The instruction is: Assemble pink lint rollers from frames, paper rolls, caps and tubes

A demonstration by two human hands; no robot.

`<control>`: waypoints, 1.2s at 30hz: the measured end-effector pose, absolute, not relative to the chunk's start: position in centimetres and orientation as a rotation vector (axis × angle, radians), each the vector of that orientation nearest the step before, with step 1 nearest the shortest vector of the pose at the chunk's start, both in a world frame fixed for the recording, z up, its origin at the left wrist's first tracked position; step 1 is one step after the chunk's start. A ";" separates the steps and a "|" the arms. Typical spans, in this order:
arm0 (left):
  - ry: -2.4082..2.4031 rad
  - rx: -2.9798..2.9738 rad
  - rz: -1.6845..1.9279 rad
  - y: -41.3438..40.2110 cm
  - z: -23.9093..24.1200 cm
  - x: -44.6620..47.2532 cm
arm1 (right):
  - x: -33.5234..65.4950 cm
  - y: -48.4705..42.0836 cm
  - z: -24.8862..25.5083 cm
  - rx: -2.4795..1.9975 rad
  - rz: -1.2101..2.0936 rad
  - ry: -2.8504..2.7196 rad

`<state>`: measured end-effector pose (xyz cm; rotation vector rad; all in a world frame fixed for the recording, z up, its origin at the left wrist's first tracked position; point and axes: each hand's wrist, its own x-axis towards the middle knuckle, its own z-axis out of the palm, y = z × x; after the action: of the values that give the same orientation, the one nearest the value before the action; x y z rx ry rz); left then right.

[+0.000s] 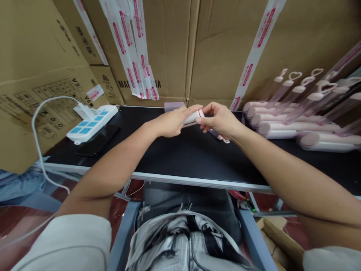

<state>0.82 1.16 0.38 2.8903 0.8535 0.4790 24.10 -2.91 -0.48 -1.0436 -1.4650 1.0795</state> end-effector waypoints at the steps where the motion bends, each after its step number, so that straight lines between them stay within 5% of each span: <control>1: 0.871 2.881 0.477 1.2 0.3 0.8 | 24.0 -3.0 -0.5 -1.053 1.046 -1.487; 6: 0.727 2.766 0.642 3.0 -0.4 0.2 | 25.2 -2.0 -0.6 -1.109 0.852 -1.593; 12: 0.803 2.180 0.849 5.5 -0.8 -0.5 | 27.9 0.8 -1.9 -1.683 0.165 -2.038; 15: 0.875 1.891 0.949 5.3 -0.3 -0.3 | 28.1 1.2 -2.5 -1.861 0.208 -2.244; 23: 0.781 1.660 0.984 3.4 0.8 0.2 | 26.0 -2.8 -0.4 -0.997 0.053 -2.159; 36: 0.654 1.691 0.943 3.3 0.3 0.5 | 24.9 -4.6 0.2 -1.003 0.273 -2.150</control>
<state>0.48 3.26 0.33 1.6906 0.6536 0.9426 24.88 -4.56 0.18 -1.0027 -2.1502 0.2733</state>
